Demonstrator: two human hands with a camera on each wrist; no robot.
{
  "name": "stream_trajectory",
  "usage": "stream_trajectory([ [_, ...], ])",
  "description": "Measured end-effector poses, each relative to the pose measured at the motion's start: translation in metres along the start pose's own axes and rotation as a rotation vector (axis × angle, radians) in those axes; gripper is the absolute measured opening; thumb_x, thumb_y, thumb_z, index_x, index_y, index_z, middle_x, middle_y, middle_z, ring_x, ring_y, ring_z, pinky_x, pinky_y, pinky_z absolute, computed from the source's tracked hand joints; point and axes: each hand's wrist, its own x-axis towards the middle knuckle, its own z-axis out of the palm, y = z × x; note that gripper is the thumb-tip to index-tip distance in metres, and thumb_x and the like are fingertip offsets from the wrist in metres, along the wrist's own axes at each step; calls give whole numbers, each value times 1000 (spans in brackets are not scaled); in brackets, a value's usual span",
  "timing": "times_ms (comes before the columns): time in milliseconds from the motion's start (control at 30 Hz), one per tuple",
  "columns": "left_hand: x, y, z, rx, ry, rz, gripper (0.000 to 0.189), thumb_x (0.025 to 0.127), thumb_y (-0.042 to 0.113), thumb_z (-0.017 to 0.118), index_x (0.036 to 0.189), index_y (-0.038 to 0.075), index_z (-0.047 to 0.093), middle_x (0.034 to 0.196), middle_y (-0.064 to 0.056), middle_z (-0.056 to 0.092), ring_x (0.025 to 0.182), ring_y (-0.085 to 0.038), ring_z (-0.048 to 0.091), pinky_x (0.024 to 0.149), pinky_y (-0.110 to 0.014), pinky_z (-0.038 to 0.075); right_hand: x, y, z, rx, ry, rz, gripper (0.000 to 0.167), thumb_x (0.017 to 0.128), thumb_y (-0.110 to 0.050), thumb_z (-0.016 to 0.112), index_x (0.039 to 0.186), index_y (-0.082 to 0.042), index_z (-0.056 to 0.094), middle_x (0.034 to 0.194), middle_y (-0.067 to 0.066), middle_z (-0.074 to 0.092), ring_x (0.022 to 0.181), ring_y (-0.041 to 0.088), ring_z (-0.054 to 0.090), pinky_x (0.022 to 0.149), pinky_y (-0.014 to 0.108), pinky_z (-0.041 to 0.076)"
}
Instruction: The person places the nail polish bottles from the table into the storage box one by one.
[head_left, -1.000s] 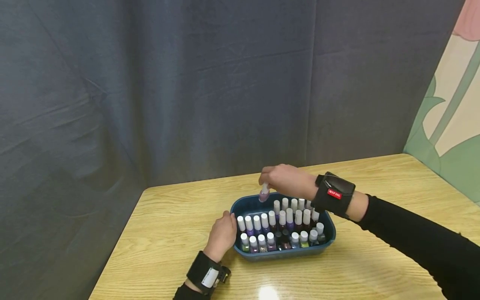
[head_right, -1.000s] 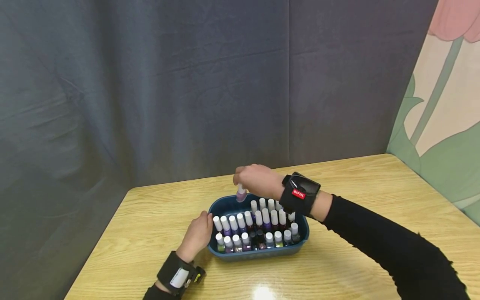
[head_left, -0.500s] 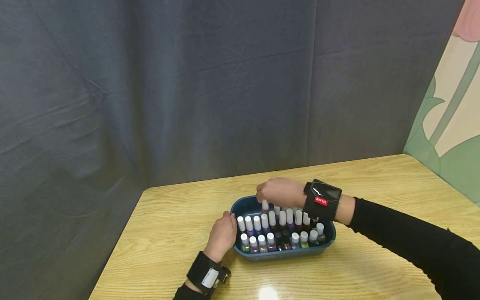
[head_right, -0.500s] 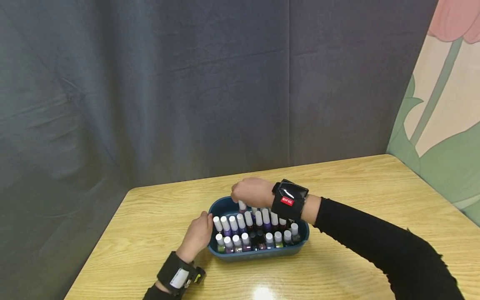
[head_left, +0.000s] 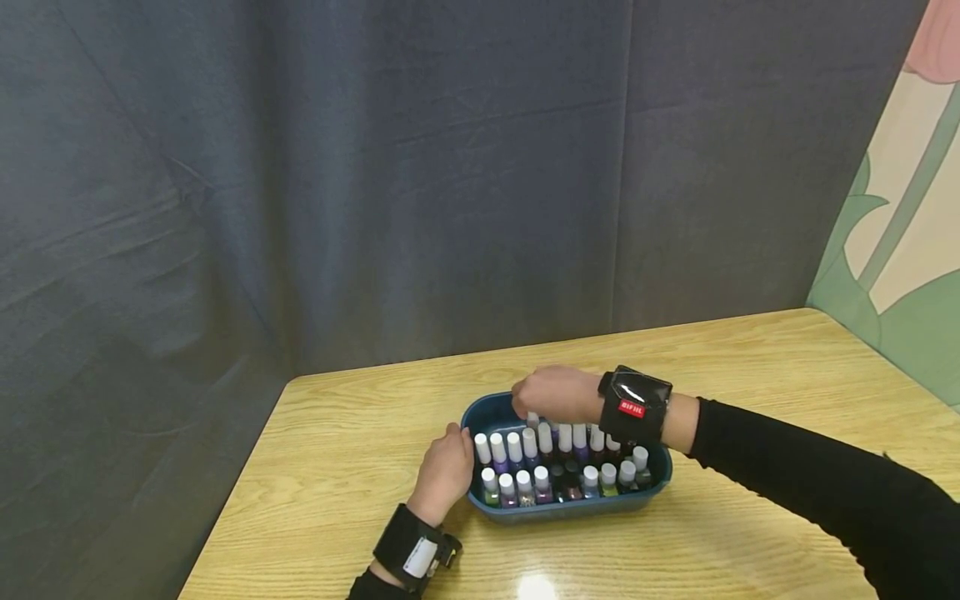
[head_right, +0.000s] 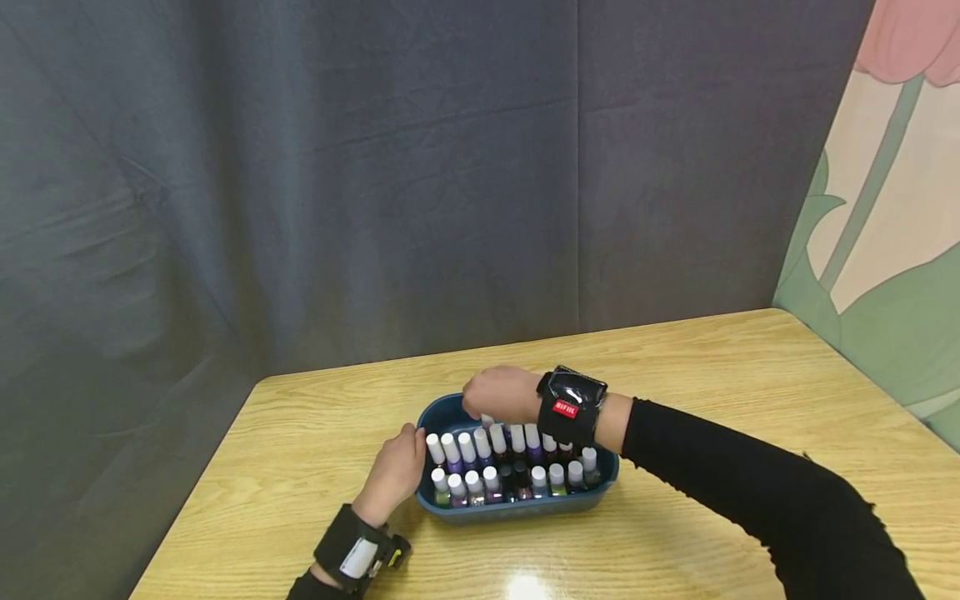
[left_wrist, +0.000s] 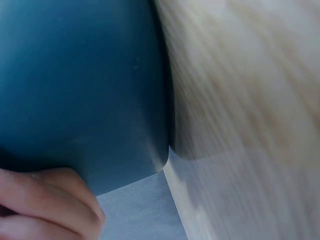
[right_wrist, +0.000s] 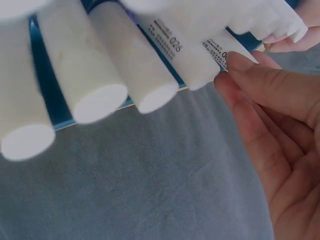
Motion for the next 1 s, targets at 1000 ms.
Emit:
stream_trajectory([
  [1000, 0, -3, 1, 21, 47, 31, 24, 96, 14, 41, 84, -4, 51, 65, -21, 58, 65, -36, 63, 52, -43, 45, -41, 24, -18, 159, 247, 156, 32, 76, -5, 72, 107, -11, 67, 105, 4, 68, 95, 18, 64, 79, 31, 51],
])
